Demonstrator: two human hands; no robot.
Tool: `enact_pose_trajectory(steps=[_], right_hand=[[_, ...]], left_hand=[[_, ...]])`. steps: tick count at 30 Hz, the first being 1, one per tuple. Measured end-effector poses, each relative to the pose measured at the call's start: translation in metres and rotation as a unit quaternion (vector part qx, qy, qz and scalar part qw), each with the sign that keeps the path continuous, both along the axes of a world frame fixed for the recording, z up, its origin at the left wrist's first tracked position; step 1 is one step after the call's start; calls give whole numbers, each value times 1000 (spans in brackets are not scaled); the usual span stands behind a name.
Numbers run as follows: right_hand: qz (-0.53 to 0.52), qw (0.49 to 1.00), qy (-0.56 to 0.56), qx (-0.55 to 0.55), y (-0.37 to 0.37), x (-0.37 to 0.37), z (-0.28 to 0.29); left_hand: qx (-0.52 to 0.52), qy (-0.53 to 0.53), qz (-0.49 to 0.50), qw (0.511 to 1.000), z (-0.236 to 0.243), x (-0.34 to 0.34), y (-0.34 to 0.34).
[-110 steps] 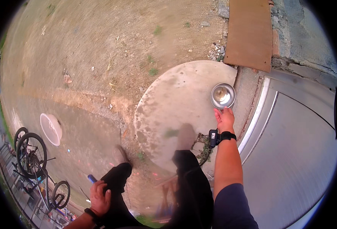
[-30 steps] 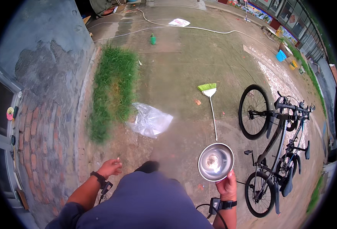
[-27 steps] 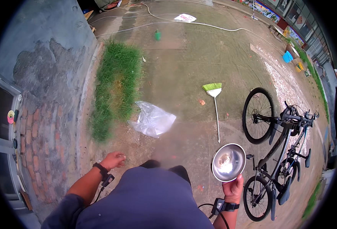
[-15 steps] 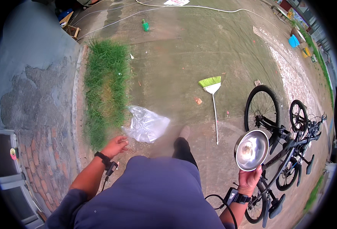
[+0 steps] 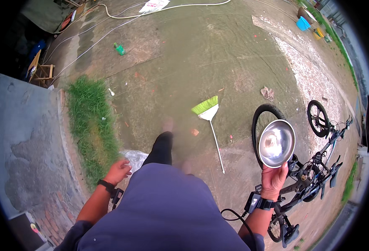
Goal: The person works on the handlebars and braking system of a bicycle by hand and using a screwdriver to tighten or adjust components.
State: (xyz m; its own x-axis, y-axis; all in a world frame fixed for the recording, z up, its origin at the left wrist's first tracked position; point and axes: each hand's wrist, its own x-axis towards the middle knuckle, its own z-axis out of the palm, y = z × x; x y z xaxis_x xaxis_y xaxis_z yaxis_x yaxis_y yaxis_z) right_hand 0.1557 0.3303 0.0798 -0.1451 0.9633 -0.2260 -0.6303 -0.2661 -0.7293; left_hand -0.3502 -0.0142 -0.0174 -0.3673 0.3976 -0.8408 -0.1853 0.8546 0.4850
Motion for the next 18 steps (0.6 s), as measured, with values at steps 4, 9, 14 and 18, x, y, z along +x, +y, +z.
enact_pose_trajectory(steps=[4,9,14,18], right_hand=[[-46,999,6,11,53,-37,-4],[-132,991,-13,-2,113,-90,6],[-165,986,-8,-5,183,-128,13],[-177,984,10,1,267,-154,10]], left_hand=[[0,1,-39,999,-29,-69,83],[23,20,-62,998,-4,-161,225],[42,67,-114,990,7,-238,361],[55,72,-133,987,9,-261,463]])
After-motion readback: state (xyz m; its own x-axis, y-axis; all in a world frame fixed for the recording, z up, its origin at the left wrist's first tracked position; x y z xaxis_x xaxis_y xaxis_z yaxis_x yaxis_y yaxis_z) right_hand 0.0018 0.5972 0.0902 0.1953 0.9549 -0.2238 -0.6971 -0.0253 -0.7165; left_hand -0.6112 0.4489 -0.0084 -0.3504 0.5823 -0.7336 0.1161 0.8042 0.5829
